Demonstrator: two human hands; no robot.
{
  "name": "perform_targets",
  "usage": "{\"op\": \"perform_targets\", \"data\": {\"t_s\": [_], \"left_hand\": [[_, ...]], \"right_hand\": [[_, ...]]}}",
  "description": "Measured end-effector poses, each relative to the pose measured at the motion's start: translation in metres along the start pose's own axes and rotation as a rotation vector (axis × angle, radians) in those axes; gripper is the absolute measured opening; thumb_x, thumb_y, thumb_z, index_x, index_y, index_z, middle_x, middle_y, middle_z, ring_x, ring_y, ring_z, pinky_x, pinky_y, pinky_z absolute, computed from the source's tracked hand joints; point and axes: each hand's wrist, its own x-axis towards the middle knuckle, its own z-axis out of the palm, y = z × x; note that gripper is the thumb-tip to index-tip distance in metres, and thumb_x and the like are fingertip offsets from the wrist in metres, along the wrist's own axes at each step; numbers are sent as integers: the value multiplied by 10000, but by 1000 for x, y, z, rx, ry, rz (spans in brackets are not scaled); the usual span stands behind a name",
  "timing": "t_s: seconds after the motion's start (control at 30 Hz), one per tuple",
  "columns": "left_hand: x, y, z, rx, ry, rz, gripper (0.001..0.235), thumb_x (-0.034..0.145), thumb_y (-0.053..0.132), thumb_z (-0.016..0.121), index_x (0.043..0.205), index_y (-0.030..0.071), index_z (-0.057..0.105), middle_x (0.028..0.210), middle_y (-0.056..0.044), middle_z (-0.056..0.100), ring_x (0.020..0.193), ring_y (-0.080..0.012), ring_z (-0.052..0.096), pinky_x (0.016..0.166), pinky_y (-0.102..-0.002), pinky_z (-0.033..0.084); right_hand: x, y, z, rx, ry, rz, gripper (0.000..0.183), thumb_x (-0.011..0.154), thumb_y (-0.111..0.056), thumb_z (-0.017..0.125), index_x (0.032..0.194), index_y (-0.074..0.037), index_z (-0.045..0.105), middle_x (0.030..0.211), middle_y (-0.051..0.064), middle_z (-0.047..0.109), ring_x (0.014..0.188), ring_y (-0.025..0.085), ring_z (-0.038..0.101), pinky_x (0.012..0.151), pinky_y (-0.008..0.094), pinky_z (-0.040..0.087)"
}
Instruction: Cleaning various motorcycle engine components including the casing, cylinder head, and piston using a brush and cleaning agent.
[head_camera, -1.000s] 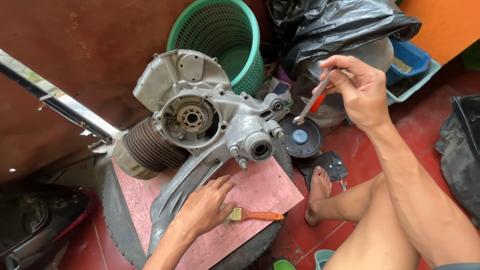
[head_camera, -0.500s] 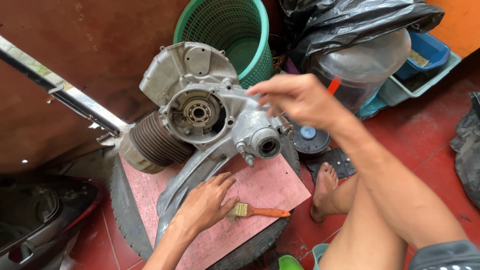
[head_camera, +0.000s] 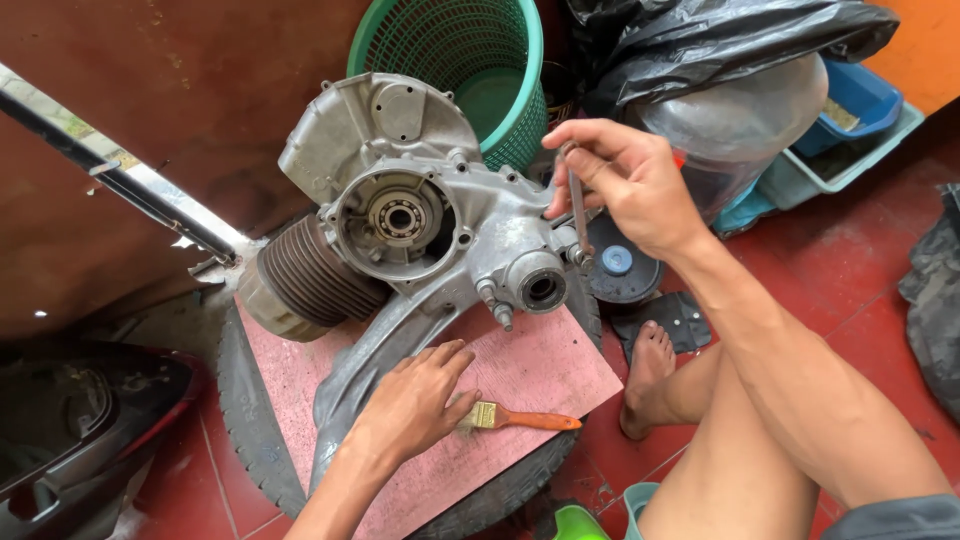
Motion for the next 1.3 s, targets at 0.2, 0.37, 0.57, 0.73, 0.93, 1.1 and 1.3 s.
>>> {"op": "perform_targets", "data": {"t_s": [0.2,0.37,0.57,0.73,0.93,1.1,1.3], "left_hand": [[5,7,0,-38,-16,-13,546,897,357,668,1342,55,573,1465,-134,545,1271,-343,570,1024,-475,478],[2,1,1,-19,6,-5,531,897,349,664,1327,49,579,1442,-125,562,1239,-326,591,987,-460,500],[5,-4,10,-9,32,30,514,877,339,670,1302,62,587,1412,-120,582,1206,-331,606,955,-452,507],[14,-3,12,-30,12,64,478,866,333,668,1277,103,580,1392,-66,598,1190,-331,607,919,-453,516],[9,0,1,-34,-9,-22,507,897,374,644,1323,102,592,1398,-51,606,1180,-300,633,965,-431,519],[2,2,-4,-20,-41,-69,531,914,403,632,1361,125,563,1441,-47,573,1225,-316,600,998,-459,500],[0,3,-6,-14,-46,-80,541,924,415,616,1383,136,552,1455,-49,558,1235,-313,595,1013,-464,498]], "right_hand": [[6,10,46,50,-158,6,197,1027,-13,568,1175,-9,698,789,46,621,679,127,638,659,261,643],[8,11,38,127,-194,43,202,1024,-15,570,1191,-1,685,821,62,641,697,148,674,679,246,593],[5,18,46,100,-154,27,201,1041,-43,567,1201,-9,684,788,47,639,661,119,630,640,226,548],[-1,22,43,58,-70,-44,241,1027,8,551,1213,-47,695,763,32,635,633,98,598,600,214,518],[-14,11,10,119,70,-255,231,1087,-19,490,1309,-45,548,919,89,675,834,177,698,830,320,640],[-32,17,-26,37,390,-105,279,1008,-23,546,1285,-61,547,1003,99,701,973,153,677,940,265,515],[-66,40,-53,227,534,107,318,992,-141,647,1265,-100,491,1042,111,679,967,174,686,812,305,599]]}}
